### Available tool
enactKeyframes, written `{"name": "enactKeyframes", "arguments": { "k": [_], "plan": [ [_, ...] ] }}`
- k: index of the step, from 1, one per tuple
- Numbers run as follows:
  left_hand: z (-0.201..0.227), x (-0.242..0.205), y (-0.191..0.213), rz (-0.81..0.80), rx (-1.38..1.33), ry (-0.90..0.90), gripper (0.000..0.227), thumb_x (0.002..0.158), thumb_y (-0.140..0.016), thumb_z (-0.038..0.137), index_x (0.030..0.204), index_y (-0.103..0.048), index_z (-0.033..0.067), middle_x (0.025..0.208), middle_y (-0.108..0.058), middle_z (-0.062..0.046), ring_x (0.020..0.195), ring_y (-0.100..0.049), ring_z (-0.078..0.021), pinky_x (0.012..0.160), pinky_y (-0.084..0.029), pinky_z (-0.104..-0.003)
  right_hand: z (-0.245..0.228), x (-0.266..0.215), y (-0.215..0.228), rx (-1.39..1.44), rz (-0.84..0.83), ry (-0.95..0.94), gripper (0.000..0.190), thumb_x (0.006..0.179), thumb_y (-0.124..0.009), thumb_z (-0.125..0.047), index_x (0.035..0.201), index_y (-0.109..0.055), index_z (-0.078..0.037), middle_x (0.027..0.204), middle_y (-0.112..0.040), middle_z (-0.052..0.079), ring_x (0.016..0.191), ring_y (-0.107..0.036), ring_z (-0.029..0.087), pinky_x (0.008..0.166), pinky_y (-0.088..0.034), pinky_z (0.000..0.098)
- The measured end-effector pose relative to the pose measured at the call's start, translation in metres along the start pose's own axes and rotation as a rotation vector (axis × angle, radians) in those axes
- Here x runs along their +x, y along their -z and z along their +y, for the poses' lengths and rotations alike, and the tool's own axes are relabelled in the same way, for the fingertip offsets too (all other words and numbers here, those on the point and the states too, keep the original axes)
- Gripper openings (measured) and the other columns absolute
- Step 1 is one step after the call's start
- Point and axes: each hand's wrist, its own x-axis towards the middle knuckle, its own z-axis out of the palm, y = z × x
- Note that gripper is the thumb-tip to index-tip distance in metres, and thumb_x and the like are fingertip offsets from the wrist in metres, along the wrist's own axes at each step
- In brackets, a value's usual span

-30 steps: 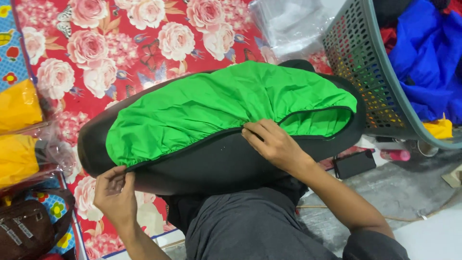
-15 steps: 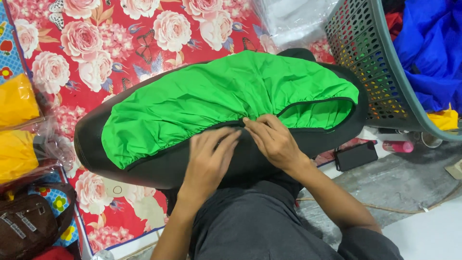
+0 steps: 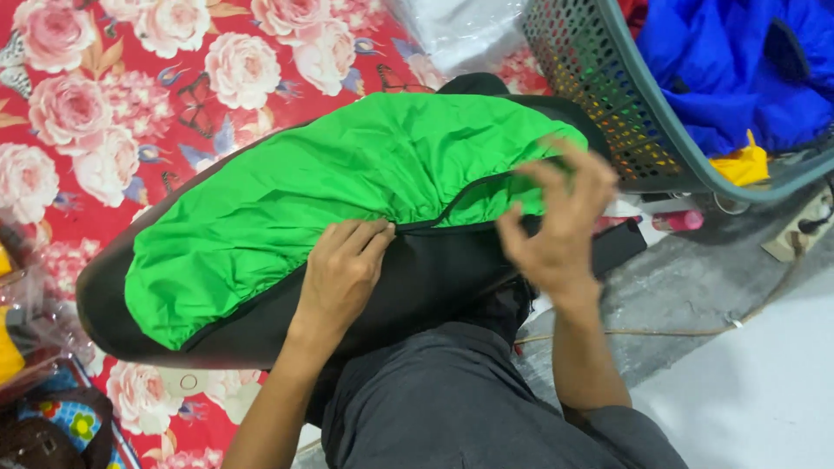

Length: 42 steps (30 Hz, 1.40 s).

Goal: Fitting a green elastic cover onto a motorcycle seat, trimming a thread with scissors, and folding the cover.

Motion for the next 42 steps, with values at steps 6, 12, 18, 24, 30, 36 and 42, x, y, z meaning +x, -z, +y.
{"name": "enactKeyframes", "arguments": {
  "k": [6, 12, 18, 24, 30, 36, 42],
  "plan": [
    [0.004, 0.012, 0.004, -0.053, 0.096, -0.058, 0.017, 0.094, -0.066, 0.001, 0.104, -0.075, 0.0115, 0.095, -0.070, -0.003, 0.091, -0.070, -0.0206, 0.081, -0.054, -0.032, 0.087, -0.035, 0.011, 0.301, -0.015, -0.351, 0.030, 0.086, -0.063, 0.024, 0.114, -0.064, 0.011, 0.098, -0.064, 0.026, 0.062, -0.054, 0.026, 0.059, -0.048, 0.0375],
    [0.008, 0.007, 0.003, -0.056, 0.165, -0.035, 0.016, 0.093, -0.069, 0.004, 0.104, -0.075, 0.0129, 0.096, -0.071, -0.002, 0.087, -0.072, -0.0180, 0.082, -0.055, -0.029, 0.109, -0.059, 0.031, 0.622, 0.262, -0.325, 0.030, 0.098, -0.075, 0.024, 0.098, -0.049, 0.010, 0.116, -0.058, 0.032, 0.093, -0.064, 0.029, 0.077, -0.057, 0.0356],
    [0.007, -0.001, -0.002, -0.047, 0.214, -0.008, 0.010, 0.096, -0.069, 0.009, 0.104, -0.074, 0.0147, 0.099, -0.071, 0.000, 0.085, -0.073, -0.0155, 0.080, -0.058, -0.027, 0.115, -0.078, 0.014, 0.742, -0.020, -0.556, 0.022, 0.085, -0.076, 0.016, 0.095, -0.062, 0.004, 0.104, -0.060, 0.012, 0.082, -0.056, 0.010, 0.071, -0.051, 0.0210],
    [0.007, -0.002, -0.003, -0.058, 0.202, 0.003, 0.010, 0.097, -0.070, 0.011, 0.104, -0.074, 0.0172, 0.099, -0.070, 0.001, 0.085, -0.073, -0.0146, 0.079, -0.058, -0.026, 0.137, -0.091, 0.024, 0.702, -0.185, -0.496, 0.024, 0.077, -0.083, 0.012, 0.098, -0.075, 0.004, 0.100, -0.059, 0.014, 0.083, -0.060, 0.014, 0.073, -0.058, 0.0276],
    [0.006, -0.003, -0.003, -0.060, 0.219, 0.014, 0.010, 0.097, -0.070, 0.012, 0.103, -0.073, 0.0196, 0.099, -0.070, 0.004, 0.085, -0.073, -0.0122, 0.078, -0.058, -0.024, 0.108, -0.068, 0.036, 0.407, -0.234, -0.396, 0.034, 0.079, -0.084, 0.009, 0.109, -0.069, 0.000, 0.115, -0.039, 0.013, 0.097, -0.041, 0.024, 0.077, -0.047, 0.0345],
    [0.010, 0.003, 0.000, -0.080, 0.244, -0.012, 0.007, 0.099, -0.069, 0.011, 0.099, -0.071, 0.0182, 0.097, -0.068, 0.002, 0.085, -0.073, -0.0133, 0.074, -0.058, -0.022, 0.015, -0.019, 0.019, 0.290, -0.218, 0.020, 0.046, 0.090, -0.084, -0.029, 0.132, -0.067, -0.017, 0.150, -0.045, 0.019, 0.142, -0.043, 0.038, 0.117, -0.028, 0.0488],
    [0.009, 0.000, 0.002, -0.063, 0.205, 0.012, 0.010, 0.098, -0.068, 0.009, 0.103, -0.071, 0.0165, 0.100, -0.067, 0.001, 0.088, -0.073, -0.0143, 0.071, -0.058, -0.020, -0.002, -0.014, -0.019, 0.267, -0.225, 0.301, 0.009, 0.094, -0.076, -0.005, 0.103, -0.075, -0.007, 0.102, -0.071, 0.010, 0.083, -0.063, 0.031, 0.077, -0.052, 0.0411]
  ]
}}
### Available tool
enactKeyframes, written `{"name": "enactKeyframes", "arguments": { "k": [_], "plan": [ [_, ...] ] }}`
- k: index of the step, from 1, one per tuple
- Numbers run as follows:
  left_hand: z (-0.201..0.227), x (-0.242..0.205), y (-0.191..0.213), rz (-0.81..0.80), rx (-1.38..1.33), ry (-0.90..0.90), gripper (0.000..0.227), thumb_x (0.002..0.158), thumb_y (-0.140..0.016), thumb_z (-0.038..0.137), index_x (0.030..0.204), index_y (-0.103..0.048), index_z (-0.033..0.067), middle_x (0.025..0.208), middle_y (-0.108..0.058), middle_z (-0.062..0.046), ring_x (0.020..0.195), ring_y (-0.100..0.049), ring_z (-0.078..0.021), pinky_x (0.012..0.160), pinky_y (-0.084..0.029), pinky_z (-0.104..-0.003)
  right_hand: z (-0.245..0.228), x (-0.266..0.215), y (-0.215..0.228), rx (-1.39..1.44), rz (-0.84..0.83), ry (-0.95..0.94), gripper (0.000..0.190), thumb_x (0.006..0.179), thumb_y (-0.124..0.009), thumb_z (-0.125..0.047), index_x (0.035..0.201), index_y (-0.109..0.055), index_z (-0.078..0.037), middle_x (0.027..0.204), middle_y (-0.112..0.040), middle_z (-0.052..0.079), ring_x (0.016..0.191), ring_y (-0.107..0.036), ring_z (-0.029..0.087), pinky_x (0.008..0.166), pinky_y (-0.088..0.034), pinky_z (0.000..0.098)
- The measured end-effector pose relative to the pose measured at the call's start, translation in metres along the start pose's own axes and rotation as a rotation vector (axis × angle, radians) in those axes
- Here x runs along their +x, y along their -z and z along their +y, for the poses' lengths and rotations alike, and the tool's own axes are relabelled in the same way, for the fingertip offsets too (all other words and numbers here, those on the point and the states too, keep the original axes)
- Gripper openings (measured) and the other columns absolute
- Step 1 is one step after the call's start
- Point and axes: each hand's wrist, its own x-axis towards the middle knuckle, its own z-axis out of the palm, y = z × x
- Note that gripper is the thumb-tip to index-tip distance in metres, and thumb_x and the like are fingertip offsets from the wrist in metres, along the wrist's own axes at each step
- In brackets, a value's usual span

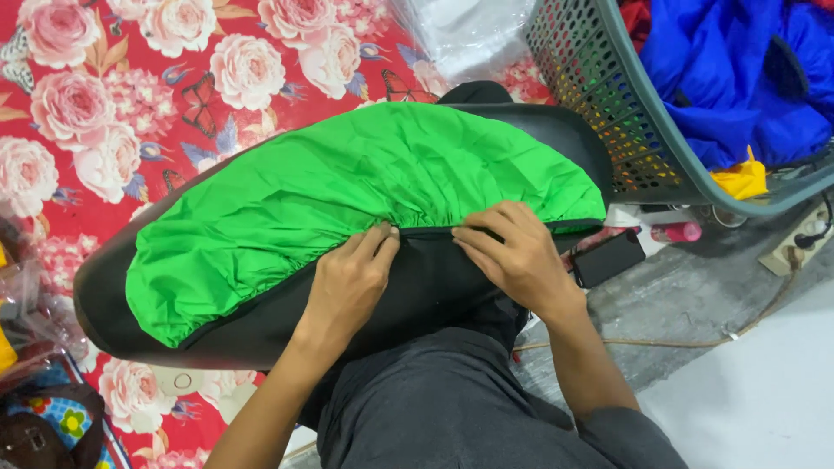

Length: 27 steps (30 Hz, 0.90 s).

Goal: Fitting a green elastic cover onto a motorcycle seat, trimming a thread with scissors, and folding the cover.

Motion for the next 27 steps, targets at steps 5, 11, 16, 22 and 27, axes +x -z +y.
{"name": "enactKeyframes", "arguments": {
  "k": [5, 11, 16, 22, 27],
  "plan": [
    [0.001, 0.000, 0.001, 0.000, 0.004, -0.006, 0.010, 0.098, -0.068, 0.009, 0.103, -0.071, 0.0169, 0.099, -0.066, 0.001, 0.089, -0.073, -0.0141, 0.071, -0.057, -0.019, 0.004, -0.001, 0.010, -0.027, -0.017, -0.021, 0.009, 0.095, -0.075, -0.004, 0.103, -0.075, -0.007, 0.104, -0.070, 0.008, 0.087, -0.064, 0.030, 0.077, -0.051, 0.0407],
    [0.000, -0.001, 0.002, 0.001, -0.009, -0.002, 0.010, 0.099, -0.068, 0.009, 0.103, -0.071, 0.0170, 0.098, -0.066, 0.002, 0.088, -0.072, -0.0138, 0.070, -0.057, -0.019, 0.015, -0.003, 0.011, -0.053, -0.024, -0.009, 0.009, 0.093, -0.076, -0.002, 0.098, -0.074, -0.008, 0.097, -0.070, 0.005, 0.083, -0.063, 0.027, 0.075, -0.049, 0.0386],
    [-0.003, -0.001, -0.001, -0.001, 0.009, -0.004, 0.009, 0.099, -0.068, 0.009, 0.103, -0.071, 0.0168, 0.098, -0.066, 0.001, 0.088, -0.072, -0.0140, 0.070, -0.057, -0.019, 0.014, -0.002, 0.006, -0.118, 0.107, 0.160, 0.016, 0.096, -0.073, -0.006, 0.081, -0.068, -0.008, 0.090, -0.066, 0.007, 0.073, -0.057, 0.028, 0.070, -0.048, 0.0402],
    [-0.010, -0.001, 0.000, 0.001, 0.019, -0.072, 0.017, 0.103, -0.060, 0.010, 0.112, -0.070, 0.0212, 0.094, -0.063, 0.005, 0.082, -0.071, -0.0100, 0.063, -0.056, -0.016, 0.007, -0.006, 0.008, -0.133, 0.046, 0.194, 0.020, 0.100, -0.065, -0.007, 0.080, -0.064, -0.004, 0.091, -0.064, 0.011, 0.073, -0.055, 0.032, 0.065, -0.045, 0.0405],
    [-0.003, 0.005, 0.001, -0.046, 0.089, -0.133, 0.024, 0.097, -0.062, 0.008, 0.115, -0.070, 0.0221, 0.090, -0.058, -0.002, 0.069, -0.066, -0.0128, 0.053, -0.053, -0.020, 0.014, -0.017, 0.021, 0.069, -0.079, -0.033, 0.004, 0.095, -0.071, -0.003, 0.092, -0.070, -0.004, 0.100, -0.067, 0.014, 0.081, -0.061, 0.037, 0.071, -0.049, 0.0451]
  ]
}}
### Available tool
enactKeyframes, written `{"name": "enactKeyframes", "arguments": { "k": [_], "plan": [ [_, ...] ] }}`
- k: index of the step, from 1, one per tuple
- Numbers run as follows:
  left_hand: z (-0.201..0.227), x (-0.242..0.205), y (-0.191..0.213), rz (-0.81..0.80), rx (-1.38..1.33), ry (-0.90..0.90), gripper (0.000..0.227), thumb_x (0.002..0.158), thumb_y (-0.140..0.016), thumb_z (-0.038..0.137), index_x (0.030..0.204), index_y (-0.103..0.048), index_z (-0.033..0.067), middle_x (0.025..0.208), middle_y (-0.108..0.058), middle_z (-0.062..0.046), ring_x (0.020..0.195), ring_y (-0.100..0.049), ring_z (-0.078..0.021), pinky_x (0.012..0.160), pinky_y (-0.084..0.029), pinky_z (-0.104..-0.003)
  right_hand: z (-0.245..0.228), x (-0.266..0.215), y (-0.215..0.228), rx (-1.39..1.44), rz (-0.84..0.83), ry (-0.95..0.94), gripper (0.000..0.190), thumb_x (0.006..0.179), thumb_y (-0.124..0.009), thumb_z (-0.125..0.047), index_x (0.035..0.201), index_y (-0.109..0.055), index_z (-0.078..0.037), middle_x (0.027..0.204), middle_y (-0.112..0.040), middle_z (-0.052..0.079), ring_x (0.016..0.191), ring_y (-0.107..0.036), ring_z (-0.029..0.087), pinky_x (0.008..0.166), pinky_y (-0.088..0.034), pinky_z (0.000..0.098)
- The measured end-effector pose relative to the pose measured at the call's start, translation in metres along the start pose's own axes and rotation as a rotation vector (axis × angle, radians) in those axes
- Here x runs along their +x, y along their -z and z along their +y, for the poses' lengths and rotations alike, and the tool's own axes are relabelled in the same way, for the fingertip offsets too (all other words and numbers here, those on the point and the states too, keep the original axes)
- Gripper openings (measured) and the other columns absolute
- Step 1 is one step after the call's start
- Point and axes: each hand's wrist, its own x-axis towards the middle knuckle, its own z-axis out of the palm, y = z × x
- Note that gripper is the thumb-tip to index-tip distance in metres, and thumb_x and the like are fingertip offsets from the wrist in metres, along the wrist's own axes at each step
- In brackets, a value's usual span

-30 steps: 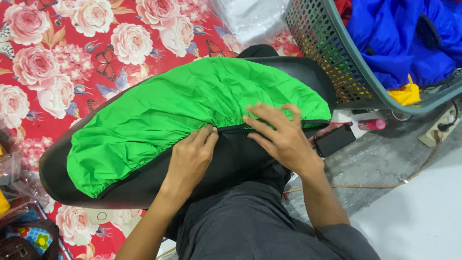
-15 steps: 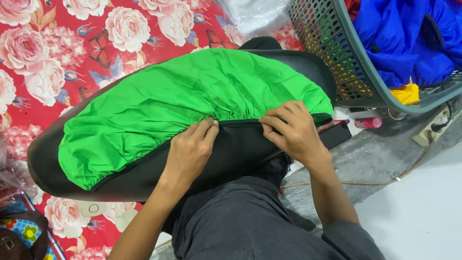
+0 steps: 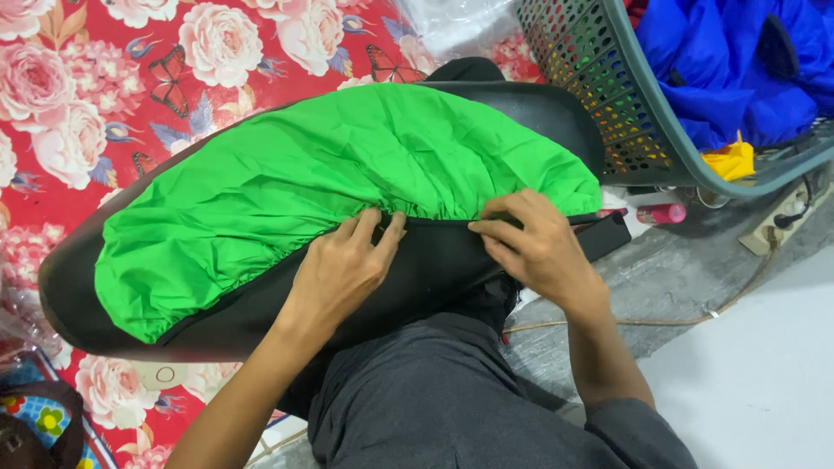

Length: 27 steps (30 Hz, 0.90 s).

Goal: Fitting a green elastic cover onto a motorcycle seat, trimming a thread with scissors, and folding the cover.

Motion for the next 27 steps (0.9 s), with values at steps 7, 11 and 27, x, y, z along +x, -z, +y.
{"name": "enactKeyframes", "arguments": {
  "k": [7, 11, 27],
  "plan": [
    [0.009, 0.003, -0.008, -0.011, 0.040, -0.019, 0.015, 0.100, -0.059, 0.005, 0.104, -0.068, 0.0170, 0.093, -0.057, -0.002, 0.086, -0.073, -0.0170, 0.056, -0.052, -0.017, 0.017, -0.021, 0.044, 0.006, -0.108, -0.278, 0.009, 0.089, -0.079, -0.006, 0.094, -0.072, -0.004, 0.099, -0.067, 0.014, 0.089, -0.062, 0.038, 0.081, -0.049, 0.0478],
    [0.008, 0.004, -0.008, -0.003, 0.034, -0.026, 0.013, 0.099, -0.061, 0.006, 0.100, -0.068, 0.0172, 0.093, -0.057, 0.000, 0.088, -0.073, -0.0172, 0.057, -0.054, -0.017, 0.035, -0.047, 0.053, -0.078, -0.079, -0.413, 0.021, 0.080, -0.087, -0.006, 0.095, -0.073, -0.011, 0.097, -0.065, 0.007, 0.086, -0.060, 0.031, 0.079, -0.048, 0.0424],
    [0.007, 0.003, -0.009, 0.041, 0.025, 0.006, 0.016, 0.101, -0.059, 0.007, 0.103, -0.072, 0.0173, 0.094, -0.062, 0.001, 0.087, -0.073, -0.0165, 0.060, -0.057, -0.018, 0.079, -0.102, 0.041, 0.480, 0.092, -0.720, 0.019, 0.078, -0.079, 0.015, 0.094, -0.074, 0.005, 0.095, -0.069, 0.018, 0.086, -0.067, 0.020, 0.074, -0.062, 0.0367]
  ]
}}
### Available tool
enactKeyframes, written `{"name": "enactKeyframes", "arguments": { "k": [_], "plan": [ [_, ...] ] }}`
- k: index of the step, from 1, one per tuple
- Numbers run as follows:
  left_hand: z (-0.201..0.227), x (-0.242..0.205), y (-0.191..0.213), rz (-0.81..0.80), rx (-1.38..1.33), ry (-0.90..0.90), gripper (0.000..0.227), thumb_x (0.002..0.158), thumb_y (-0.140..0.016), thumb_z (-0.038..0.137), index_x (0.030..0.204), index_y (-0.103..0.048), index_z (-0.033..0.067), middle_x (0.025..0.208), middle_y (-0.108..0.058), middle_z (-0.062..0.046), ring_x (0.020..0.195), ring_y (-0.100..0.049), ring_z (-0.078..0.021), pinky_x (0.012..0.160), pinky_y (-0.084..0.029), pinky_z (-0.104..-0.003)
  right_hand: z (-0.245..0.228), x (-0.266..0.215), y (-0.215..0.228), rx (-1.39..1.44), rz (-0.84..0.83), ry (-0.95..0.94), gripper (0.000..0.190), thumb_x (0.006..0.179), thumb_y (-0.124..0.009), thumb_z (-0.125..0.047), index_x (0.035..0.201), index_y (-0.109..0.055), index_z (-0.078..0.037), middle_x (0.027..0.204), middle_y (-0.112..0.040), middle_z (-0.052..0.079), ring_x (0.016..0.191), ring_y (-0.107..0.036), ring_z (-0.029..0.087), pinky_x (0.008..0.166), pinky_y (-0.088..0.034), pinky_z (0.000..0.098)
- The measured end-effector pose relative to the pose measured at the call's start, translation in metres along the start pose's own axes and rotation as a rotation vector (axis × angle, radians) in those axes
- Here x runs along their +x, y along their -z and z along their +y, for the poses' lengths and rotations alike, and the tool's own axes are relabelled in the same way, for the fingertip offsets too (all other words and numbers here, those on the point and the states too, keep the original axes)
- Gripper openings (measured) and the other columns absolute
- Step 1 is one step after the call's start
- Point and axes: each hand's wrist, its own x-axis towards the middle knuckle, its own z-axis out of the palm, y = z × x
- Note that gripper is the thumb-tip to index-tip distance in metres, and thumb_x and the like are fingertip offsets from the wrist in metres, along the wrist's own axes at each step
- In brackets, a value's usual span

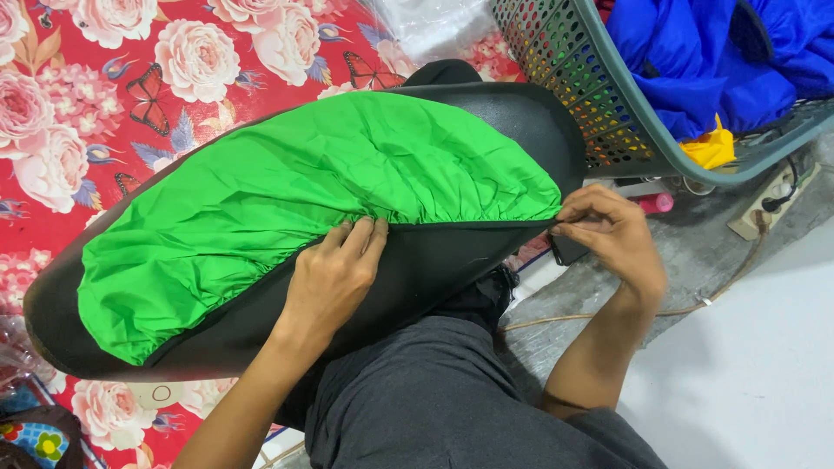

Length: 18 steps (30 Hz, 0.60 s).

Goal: Fitting a green elastic cover onto a motorcycle seat, trimming a thread with scissors, and folding the cover.

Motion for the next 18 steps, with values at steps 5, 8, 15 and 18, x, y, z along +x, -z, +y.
{"name": "enactKeyframes", "arguments": {
  "k": [5, 8, 15, 18],
  "plan": [
    [0.005, -0.006, -0.004, 0.045, 0.002, 0.003, 0.018, 0.101, -0.058, 0.007, 0.108, -0.073, 0.0159, 0.097, -0.069, -0.003, 0.090, -0.075, -0.0193, 0.066, -0.060, -0.021, 0.012, -0.002, -0.001, 0.106, 0.003, -0.034, 0.017, 0.080, -0.081, 0.011, 0.094, -0.072, 0.006, 0.098, -0.067, 0.016, 0.089, -0.063, 0.017, 0.078, -0.059, 0.0350],
    [0.014, -0.010, -0.009, 0.078, 0.005, 0.026, 0.020, 0.100, -0.057, 0.006, 0.110, -0.074, 0.0114, 0.102, -0.072, -0.008, 0.093, -0.075, -0.0238, 0.072, -0.061, -0.025, 0.013, -0.002, -0.010, 0.179, 0.068, -0.072, 0.016, 0.083, -0.081, 0.010, 0.091, -0.067, 0.007, 0.095, -0.066, 0.014, 0.086, -0.065, 0.015, 0.073, -0.060, 0.0316],
    [0.032, -0.013, 0.001, 0.062, -0.242, 0.272, 0.031, 0.091, -0.073, 0.003, 0.119, -0.067, -0.0092, 0.122, -0.070, -0.023, 0.109, -0.074, -0.0371, 0.100, -0.060, -0.040, 0.028, -0.007, 0.007, 0.426, 0.134, -0.332, 0.027, 0.081, -0.073, 0.002, 0.095, -0.057, -0.014, 0.119, -0.064, 0.000, 0.065, -0.060, 0.003, 0.031, -0.028, 0.0117],
    [0.037, -0.011, 0.000, 0.113, -0.204, 0.355, 0.031, 0.093, -0.077, 0.007, 0.118, -0.067, -0.0080, 0.117, -0.068, -0.021, 0.106, -0.075, -0.0338, 0.094, -0.062, -0.036, 0.022, -0.008, 0.007, 0.701, 0.100, -0.170, 0.027, 0.085, -0.065, 0.014, 0.096, -0.056, -0.008, 0.115, -0.061, 0.007, 0.100, -0.064, 0.016, 0.087, -0.060, 0.0235]
  ]
}}
